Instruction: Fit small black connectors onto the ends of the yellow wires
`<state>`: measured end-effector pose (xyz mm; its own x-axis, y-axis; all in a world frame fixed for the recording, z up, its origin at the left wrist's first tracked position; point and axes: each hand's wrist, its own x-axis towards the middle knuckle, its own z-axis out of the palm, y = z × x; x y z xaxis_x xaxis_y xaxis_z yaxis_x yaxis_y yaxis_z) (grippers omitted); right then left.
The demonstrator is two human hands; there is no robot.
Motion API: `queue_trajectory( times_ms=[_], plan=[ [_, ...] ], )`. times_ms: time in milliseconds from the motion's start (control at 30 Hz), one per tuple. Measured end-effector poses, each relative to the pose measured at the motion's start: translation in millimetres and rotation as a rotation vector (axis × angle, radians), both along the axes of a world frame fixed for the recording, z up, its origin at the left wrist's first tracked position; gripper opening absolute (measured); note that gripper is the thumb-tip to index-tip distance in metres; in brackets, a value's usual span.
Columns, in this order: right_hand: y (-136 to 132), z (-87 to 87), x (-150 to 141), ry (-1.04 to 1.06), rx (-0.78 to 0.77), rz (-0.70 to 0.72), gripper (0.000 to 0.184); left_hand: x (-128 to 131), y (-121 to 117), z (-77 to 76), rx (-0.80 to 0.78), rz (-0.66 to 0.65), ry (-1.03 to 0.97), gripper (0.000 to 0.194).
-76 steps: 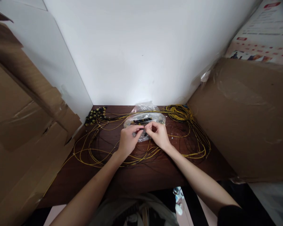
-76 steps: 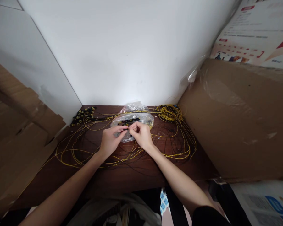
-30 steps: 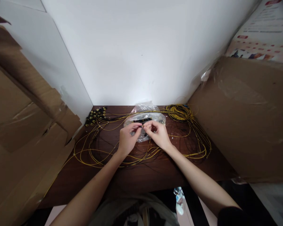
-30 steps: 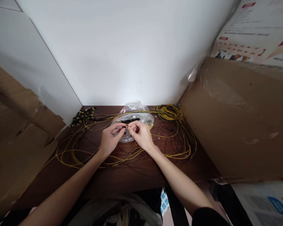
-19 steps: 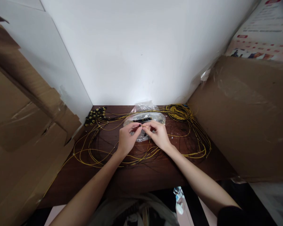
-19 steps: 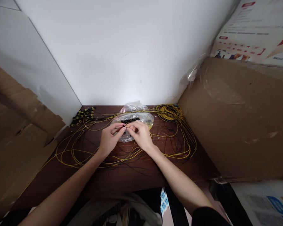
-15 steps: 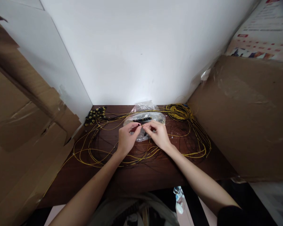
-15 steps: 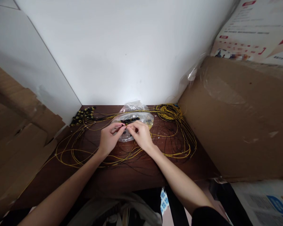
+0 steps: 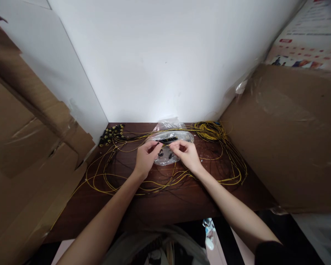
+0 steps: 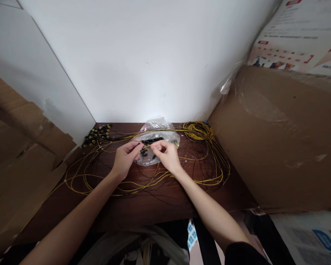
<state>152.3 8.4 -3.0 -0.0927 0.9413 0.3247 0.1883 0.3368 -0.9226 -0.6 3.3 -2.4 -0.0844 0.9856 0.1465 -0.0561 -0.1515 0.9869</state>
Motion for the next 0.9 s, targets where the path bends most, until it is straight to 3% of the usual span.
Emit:
queue_trajectory(
  times_ms=[167,733,900],
  plan=[
    [-0.2,0.4,0.4,0.006,0.015,0.01,0.021,0.5,-3.7,2.5,-0.036,-0.071,0.003,0.024],
    [-4.4,2.1,-0.4,-0.112,0.12,0.034,0.02,-0.3,-4.1,1.6,-0.028,-0.086,0.039,0.021],
    [-4.2,1.5,-0.8,-0.082,0.078,0.027,0.02,0.0,-3.4,-0.1,-0.002,-0.086,0.049,0.019]
  ],
)
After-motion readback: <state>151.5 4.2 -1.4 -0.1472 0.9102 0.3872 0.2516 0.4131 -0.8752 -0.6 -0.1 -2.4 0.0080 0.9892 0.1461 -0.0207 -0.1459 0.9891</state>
